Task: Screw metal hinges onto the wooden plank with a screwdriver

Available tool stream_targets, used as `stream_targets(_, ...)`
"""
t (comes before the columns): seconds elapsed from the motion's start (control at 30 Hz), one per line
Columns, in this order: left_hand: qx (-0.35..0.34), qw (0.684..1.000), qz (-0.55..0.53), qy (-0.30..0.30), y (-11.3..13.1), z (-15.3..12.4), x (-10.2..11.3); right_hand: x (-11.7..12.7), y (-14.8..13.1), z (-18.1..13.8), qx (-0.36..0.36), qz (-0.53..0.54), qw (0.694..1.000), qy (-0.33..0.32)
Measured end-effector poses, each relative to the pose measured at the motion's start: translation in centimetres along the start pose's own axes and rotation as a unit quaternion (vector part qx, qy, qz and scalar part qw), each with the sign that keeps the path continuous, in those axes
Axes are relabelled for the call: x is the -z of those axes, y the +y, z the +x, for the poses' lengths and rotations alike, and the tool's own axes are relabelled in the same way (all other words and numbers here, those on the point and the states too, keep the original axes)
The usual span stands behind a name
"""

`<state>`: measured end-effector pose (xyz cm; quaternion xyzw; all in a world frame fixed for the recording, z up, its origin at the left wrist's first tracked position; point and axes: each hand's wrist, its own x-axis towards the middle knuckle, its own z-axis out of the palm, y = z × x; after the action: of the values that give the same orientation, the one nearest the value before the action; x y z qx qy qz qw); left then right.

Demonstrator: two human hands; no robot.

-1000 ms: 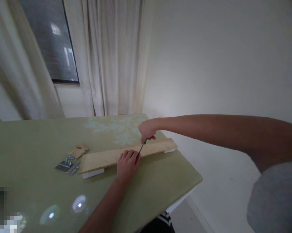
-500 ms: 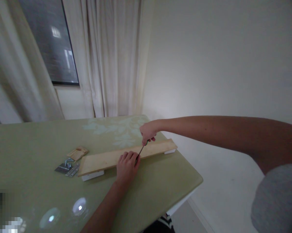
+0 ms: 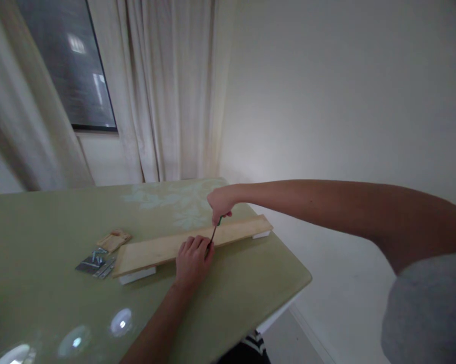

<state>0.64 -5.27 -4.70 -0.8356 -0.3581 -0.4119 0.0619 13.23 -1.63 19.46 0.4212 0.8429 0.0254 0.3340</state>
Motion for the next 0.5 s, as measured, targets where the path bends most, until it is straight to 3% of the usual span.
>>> stream_targets(0.23,-0.006,1.0,0.005,0.009,-0.1,-0.1,-0.3,0.5,-0.8,-0.7,0.075,-0.006,0.997,0.037)
stream_targets(0.4,-0.004,1.0,0.001,0.012,-0.1,-0.1,-0.2,-0.1,0.1,0.9,-0.007,0.034,0.999,-0.033)
stream_targets(0.5,-0.003,1.0,-0.007,0.008,0.0,-0.1,-0.1,-0.2,0.8,0.9,-0.021,0.037,0.998,-0.049)
